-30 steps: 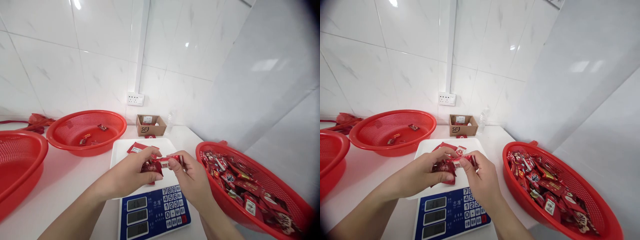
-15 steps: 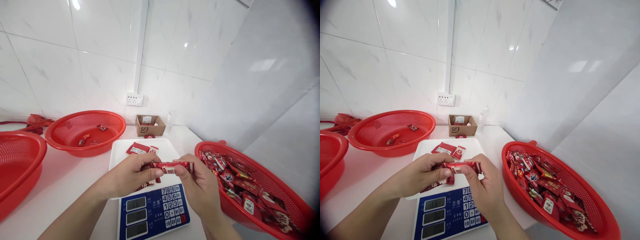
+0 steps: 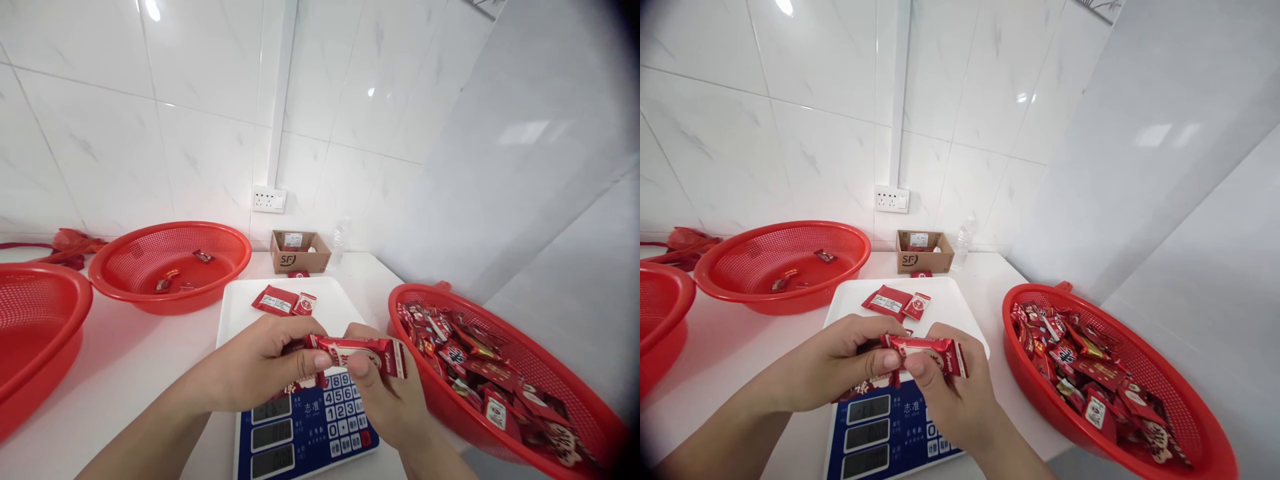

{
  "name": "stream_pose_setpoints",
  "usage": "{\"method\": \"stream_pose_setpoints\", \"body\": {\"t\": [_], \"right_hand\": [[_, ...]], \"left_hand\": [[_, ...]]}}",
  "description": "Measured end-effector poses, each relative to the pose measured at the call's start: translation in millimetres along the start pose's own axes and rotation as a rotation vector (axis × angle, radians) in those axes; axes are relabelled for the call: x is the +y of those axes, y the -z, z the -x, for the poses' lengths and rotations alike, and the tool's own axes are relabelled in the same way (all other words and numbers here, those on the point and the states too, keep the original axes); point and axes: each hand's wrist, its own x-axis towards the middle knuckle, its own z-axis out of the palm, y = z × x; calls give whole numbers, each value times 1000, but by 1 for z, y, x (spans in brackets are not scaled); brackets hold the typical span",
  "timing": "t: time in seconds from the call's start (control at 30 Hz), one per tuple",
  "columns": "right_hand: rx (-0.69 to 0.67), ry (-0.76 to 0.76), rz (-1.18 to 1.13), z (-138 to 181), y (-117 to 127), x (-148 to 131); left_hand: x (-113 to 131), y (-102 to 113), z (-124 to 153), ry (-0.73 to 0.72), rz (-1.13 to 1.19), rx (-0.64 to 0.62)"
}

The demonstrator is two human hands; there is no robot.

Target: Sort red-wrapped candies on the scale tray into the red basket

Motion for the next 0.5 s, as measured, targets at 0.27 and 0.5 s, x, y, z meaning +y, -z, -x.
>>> {"method": "stream_pose_setpoints", "body": {"t": [0.27, 0.5], "right_hand": [[-8, 88, 90, 0, 0, 2], [-33, 106, 89, -3, 0, 0]], "left_hand": [[2, 0, -1, -31, 85, -86], [-1, -3, 0, -45, 117, -77]]}}
